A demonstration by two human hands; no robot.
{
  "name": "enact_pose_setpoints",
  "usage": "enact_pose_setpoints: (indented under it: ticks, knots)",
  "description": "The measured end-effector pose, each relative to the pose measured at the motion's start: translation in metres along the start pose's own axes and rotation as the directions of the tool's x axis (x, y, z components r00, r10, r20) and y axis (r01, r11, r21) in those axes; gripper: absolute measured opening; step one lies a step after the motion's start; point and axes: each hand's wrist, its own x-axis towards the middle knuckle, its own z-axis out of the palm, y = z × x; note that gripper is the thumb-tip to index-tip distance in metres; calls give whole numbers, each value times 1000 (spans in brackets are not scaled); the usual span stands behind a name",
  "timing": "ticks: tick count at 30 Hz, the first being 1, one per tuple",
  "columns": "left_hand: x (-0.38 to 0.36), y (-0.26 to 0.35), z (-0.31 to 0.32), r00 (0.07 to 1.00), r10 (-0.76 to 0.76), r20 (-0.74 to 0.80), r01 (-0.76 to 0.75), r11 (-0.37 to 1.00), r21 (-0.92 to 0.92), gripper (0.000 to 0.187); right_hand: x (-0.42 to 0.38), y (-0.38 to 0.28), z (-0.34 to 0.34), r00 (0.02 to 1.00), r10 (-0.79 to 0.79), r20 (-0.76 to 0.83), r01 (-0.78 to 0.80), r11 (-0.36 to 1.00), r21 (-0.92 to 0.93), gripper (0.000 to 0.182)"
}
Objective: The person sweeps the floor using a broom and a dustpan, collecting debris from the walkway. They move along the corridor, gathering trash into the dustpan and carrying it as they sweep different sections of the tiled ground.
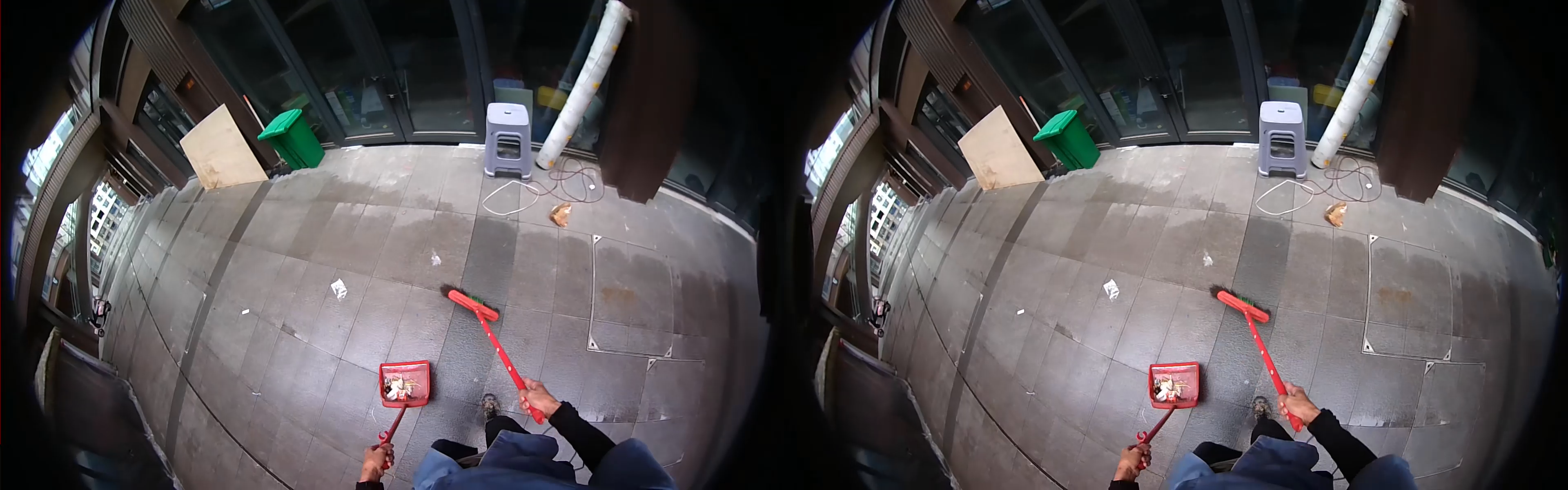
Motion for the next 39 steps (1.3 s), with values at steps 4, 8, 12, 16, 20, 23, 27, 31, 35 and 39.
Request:
enact_pose_setpoints:
  ticks: [4,8,12,16,20,23,27,31,35,39]
  knots:
    - [27,60,10,999,49,-13,-48,996,74,11,85,-69,25,998,-66,9,66,979,-193,52]
    - [86,115,4,999,36,0,-36,995,88,11,198,-91,62,981,-195,-6,161,826,-540,50]
    - [156,179,-1,997,-8,76,1,995,100,10,270,-63,120,982,-183,-55,45,505,-862,52]
    - [217,230,-7,988,-39,147,20,991,129,11,268,-50,156,974,114,193,39,762,-647,40]
    - [237,270,-15,981,-70,181,67,997,23,11,193,-134,152,883,360,303,-368,929,-30,55]
    - [241,295,-16,981,-78,176,62,993,96,11,167,-180,168,907,301,296,-339,937,84,54]
    - [248,334,-10,980,-86,181,52,982,183,10,204,-214,174,981,170,96,-180,979,99,53]
    - [264,380,11,984,-74,163,31,967,253,11,302,-244,157,995,12,-97,-6,998,56,41]
    - [290,422,39,982,-82,168,30,956,291,14,431,-251,107,973,-95,-211,4,919,-393,45]
    - [323,484,89,976,-117,184,50,941,335,13,439,-249,148,996,22,-88,-71,790,-609,48]
